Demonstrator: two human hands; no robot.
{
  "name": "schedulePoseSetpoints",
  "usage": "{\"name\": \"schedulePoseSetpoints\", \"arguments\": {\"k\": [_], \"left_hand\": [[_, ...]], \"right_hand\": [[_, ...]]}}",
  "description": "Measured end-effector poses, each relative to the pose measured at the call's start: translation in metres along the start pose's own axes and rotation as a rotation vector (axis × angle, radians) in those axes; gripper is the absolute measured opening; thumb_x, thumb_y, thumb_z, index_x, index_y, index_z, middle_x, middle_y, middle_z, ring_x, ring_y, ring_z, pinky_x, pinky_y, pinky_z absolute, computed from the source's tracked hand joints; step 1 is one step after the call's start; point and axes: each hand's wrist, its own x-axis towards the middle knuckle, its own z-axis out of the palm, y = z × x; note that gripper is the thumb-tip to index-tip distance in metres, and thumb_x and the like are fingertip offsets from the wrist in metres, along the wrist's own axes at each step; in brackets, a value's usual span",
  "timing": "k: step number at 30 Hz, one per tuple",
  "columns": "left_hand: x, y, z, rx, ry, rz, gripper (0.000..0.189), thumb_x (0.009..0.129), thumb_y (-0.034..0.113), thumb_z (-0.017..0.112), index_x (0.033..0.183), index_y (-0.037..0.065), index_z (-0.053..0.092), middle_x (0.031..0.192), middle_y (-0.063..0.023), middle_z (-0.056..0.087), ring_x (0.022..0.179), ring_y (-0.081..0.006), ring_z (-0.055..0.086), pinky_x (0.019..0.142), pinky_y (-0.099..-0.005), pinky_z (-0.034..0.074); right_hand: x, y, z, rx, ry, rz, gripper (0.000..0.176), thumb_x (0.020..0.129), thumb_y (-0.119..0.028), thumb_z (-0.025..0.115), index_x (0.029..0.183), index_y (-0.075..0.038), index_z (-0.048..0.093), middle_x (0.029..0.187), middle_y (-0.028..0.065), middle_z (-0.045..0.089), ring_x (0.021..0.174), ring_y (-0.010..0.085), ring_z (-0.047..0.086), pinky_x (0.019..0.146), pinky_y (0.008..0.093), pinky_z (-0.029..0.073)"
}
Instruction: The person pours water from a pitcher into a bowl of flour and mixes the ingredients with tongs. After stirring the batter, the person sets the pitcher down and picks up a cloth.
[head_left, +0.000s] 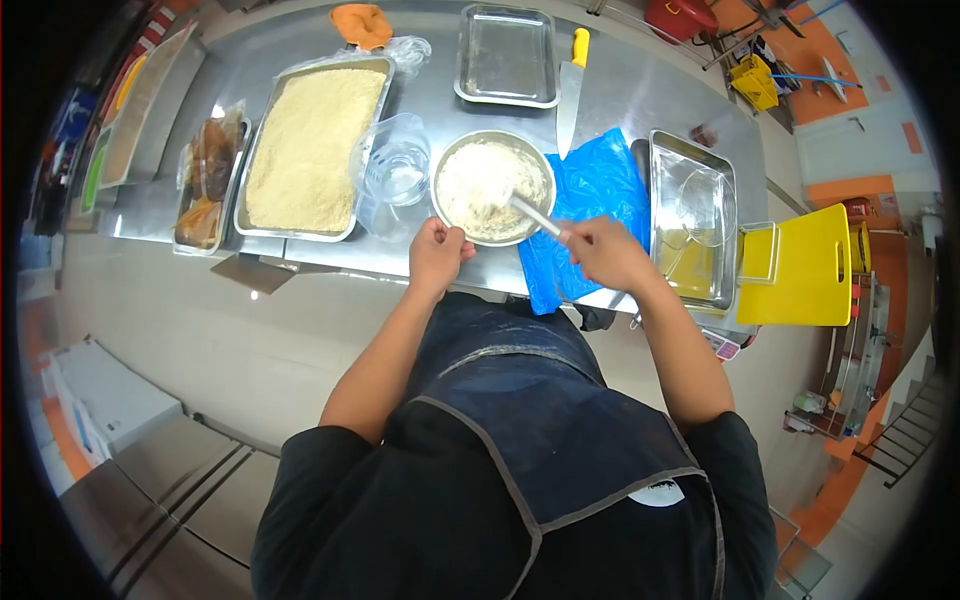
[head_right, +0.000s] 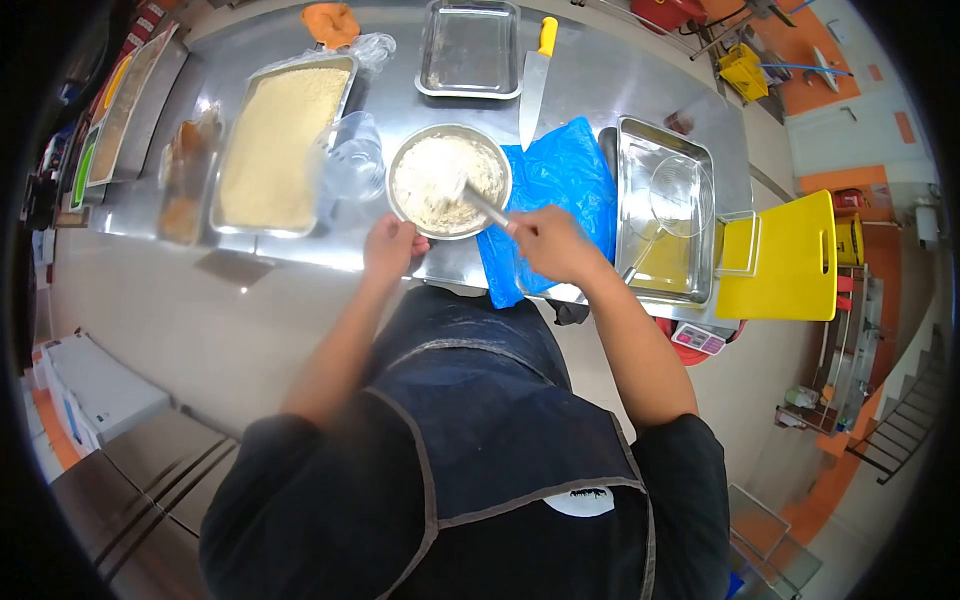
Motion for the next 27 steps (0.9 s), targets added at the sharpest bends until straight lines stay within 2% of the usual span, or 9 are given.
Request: {"name": "schedulePoseSetpoints", "arguments": {"k": [1, 4, 7, 10, 14, 17, 20, 23, 27], "left_hand": [[0.0, 0.0, 0.0, 0.001, -0.006, 0.005, 0.01, 0.092, 0.007, 0.056, 0.087, 0.0, 0.051, 0.077, -0.0089, 0.062, 0.067, -0.0144, 0.066, 0.063, -0.0269, 0.058], [0.001, 0.007, 0.003, 0.018, -0.016, 0.027, 0.011, 0.092, 0.007, 0.057, 0.085, 0.0, 0.051, 0.077, -0.0087, 0.062, 0.067, -0.0144, 0.066, 0.062, -0.0267, 0.058], [-0.002, 0.01, 0.005, 0.044, -0.002, 0.032, 0.012, 0.092, 0.007, 0.057, 0.084, 0.001, 0.05, 0.077, -0.0087, 0.062, 0.067, -0.0142, 0.066, 0.061, -0.0266, 0.058], [0.0, 0.008, 0.002, 0.059, -0.015, 0.044, 0.012, 0.092, 0.007, 0.058, 0.084, 0.0, 0.05, 0.077, -0.0087, 0.062, 0.067, -0.0139, 0.066, 0.06, -0.0263, 0.057], [0.003, 0.01, 0.0, 0.171, -0.031, 0.026, 0.011, 0.092, 0.008, 0.056, 0.091, -0.002, 0.054, 0.08, -0.0106, 0.065, 0.068, -0.0145, 0.066, 0.062, -0.0262, 0.056], [0.001, 0.011, -0.002, 0.162, -0.032, 0.029, 0.012, 0.093, 0.009, 0.055, 0.094, -0.003, 0.055, 0.079, -0.011, 0.067, 0.066, -0.0145, 0.066, 0.062, -0.0259, 0.055], [0.002, 0.011, -0.001, 0.146, -0.038, 0.05, 0.011, 0.091, 0.008, 0.058, 0.087, -0.001, 0.053, 0.077, -0.009, 0.064, 0.066, -0.0138, 0.066, 0.061, -0.0255, 0.056], [-0.001, 0.013, 0.003, 0.214, -0.061, 0.075, 0.012, 0.09, 0.008, 0.059, 0.084, 0.0, 0.051, 0.077, -0.0085, 0.063, 0.066, -0.0136, 0.066, 0.06, -0.0253, 0.056], [0.003, 0.008, -0.002, 0.207, -0.009, -0.004, 0.011, 0.093, 0.009, 0.055, 0.093, -0.002, 0.054, 0.08, -0.011, 0.067, 0.065, -0.0141, 0.067, 0.06, -0.0251, 0.054]], "right_hand": [[0.008, 0.011, -0.001, -0.022, 0.052, -0.018, 0.025, 0.097, -0.021, 0.056, 0.108, -0.003, 0.07, 0.065, 0.0114, 0.061, 0.056, 0.0198, 0.06, 0.058, 0.0379, 0.048], [0.033, 0.05, 0.027, -0.38, 0.177, -0.365, 0.028, 0.098, -0.023, 0.056, 0.114, -0.004, 0.07, 0.063, 0.0069, 0.059, 0.051, 0.0131, 0.056, 0.051, 0.0335, 0.046], [0.014, 0.026, 0.019, -0.005, -0.098, -0.1, 0.028, 0.098, -0.023, 0.055, 0.113, -0.004, 0.07, 0.064, 0.0079, 0.06, 0.052, 0.0147, 0.057, 0.051, 0.0342, 0.046], [0.007, 0.01, -0.006, 0.018, -0.027, 0.039, 0.028, 0.097, -0.023, 0.056, 0.109, -0.003, 0.071, 0.064, 0.008, 0.061, 0.055, 0.0142, 0.058, 0.055, 0.0356, 0.047], [0.03, 0.051, 0.023, -0.231, 0.099, -0.218, 0.027, 0.096, -0.019, 0.055, 0.109, -0.002, 0.07, 0.071, 0.0196, 0.064, 0.058, 0.0291, 0.061, 0.061, 0.0405, 0.048], [0.002, 0.016, 0.007, -0.162, -0.01, -0.142, 0.027, 0.096, -0.018, 0.054, 0.11, -0.001, 0.069, 0.077, 0.0253, 0.063, 0.067, 0.0404, 0.061, 0.065, 0.045, 0.048], [-0.02, -0.023, -0.004, -0.275, 0.107, -0.193, 0.028, 0.096, -0.019, 0.054, 0.113, -0.001, 0.068, 0.08, 0.0261, 0.064, 0.076, 0.0433, 0.062, 0.07, 0.0473, 0.049], [0.005, -0.005, 0.019, -0.309, 0.188, -0.408, 0.031, 0.096, -0.021, 0.055, 0.116, -0.001, 0.067, 0.083, 0.0258, 0.064, 0.081, 0.0424, 0.063, 0.074, 0.0474, 0.049], [0.027, 0.016, 0.024, -0.317, 0.06, -0.271, 0.029, 0.096, -0.021, 0.054, 0.114, -0.004, 0.068, 0.084, 0.0248, 0.065, 0.083, 0.0417, 0.063, 0.076, 0.0476, 0.049]]}}
